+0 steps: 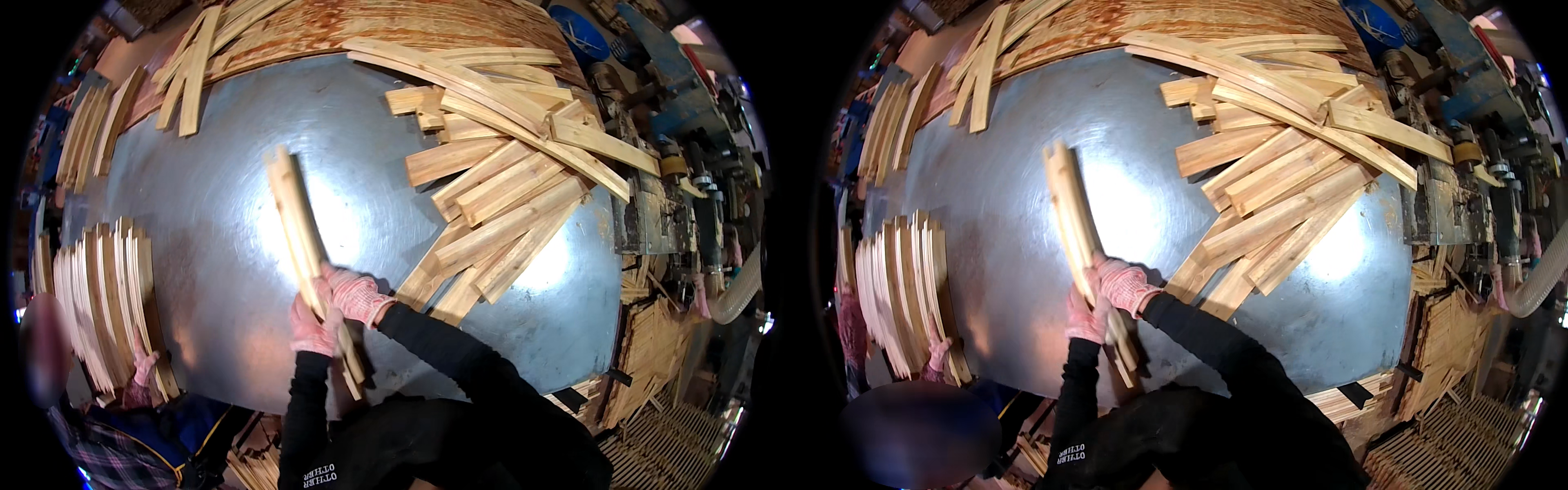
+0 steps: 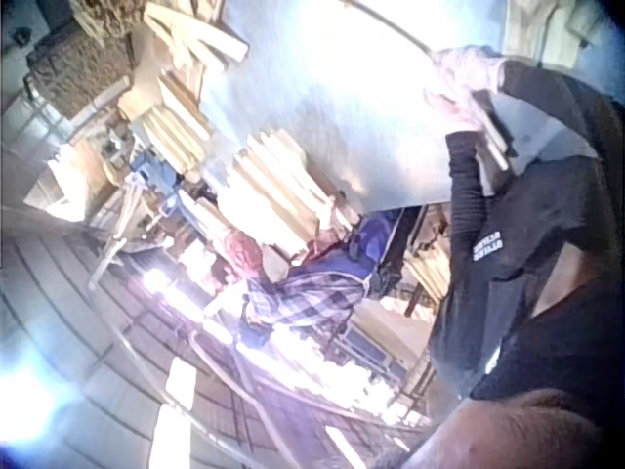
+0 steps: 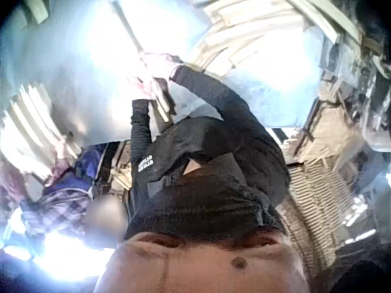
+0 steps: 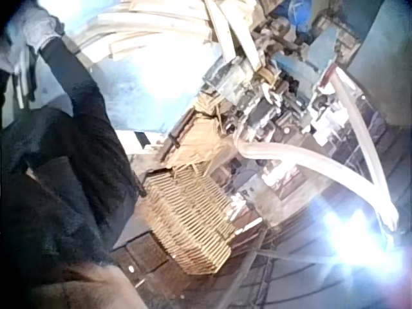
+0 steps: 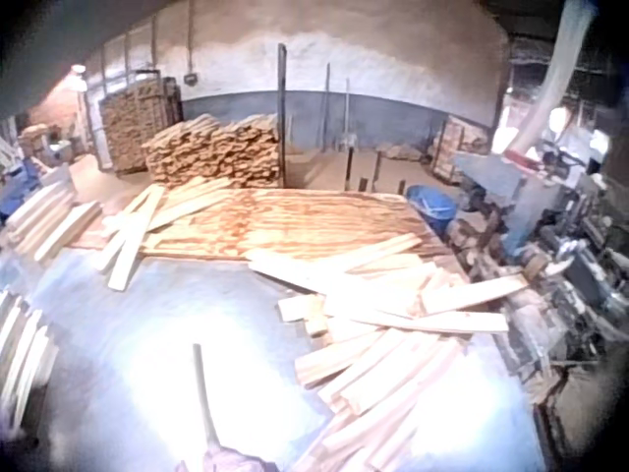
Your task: The person sorts wooden planks on a metal table, picking them up and arranging them into neat stacks. They handle the wood pieces by hand, organizing them into piles of similar size and shape.
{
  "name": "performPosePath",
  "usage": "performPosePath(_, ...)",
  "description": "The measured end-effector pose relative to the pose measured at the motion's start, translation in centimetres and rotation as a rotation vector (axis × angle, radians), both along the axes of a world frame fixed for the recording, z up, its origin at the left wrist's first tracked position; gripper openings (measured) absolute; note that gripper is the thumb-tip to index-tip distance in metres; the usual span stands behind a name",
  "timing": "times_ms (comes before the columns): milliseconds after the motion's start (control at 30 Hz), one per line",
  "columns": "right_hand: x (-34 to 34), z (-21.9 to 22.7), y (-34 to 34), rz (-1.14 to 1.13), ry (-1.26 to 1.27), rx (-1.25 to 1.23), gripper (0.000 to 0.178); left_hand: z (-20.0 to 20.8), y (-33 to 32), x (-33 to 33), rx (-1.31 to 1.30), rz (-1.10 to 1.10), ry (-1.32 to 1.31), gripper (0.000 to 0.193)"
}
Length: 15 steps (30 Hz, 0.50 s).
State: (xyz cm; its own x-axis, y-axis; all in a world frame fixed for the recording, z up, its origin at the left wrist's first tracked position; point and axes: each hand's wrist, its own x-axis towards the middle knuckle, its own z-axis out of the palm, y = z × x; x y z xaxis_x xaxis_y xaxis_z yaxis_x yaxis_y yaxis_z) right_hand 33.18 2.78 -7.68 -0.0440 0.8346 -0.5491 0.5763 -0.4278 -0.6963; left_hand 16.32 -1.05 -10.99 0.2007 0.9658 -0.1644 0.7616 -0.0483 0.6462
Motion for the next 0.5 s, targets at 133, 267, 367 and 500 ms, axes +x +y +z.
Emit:
performPosePath(133,13.9,1.6,4.2,0.086,-0.507,0.524,0.072,-1.0,-1.6,1.6,-0.05,0.285,0.107,0.099)
performPosePath(267,34.1,9.4,7.0,0.034,-1.139,0.108,0.127,-1.7,-2.3,-1.0,-0.05,0.304,-0.019,0.094)
performPosePath(367,37.7,7.5,8.6,0.155,-1.102,0.083,0.114,-4.4,-2.0,-9.9,-0.021,0.368,-0.229,0.093)
performPosePath(500,35.9,5.7,10.7,0.065,-0.895,0.232,0.091,1.4,-1.1,-15.6,-0.004,0.403,0.359,0.096)
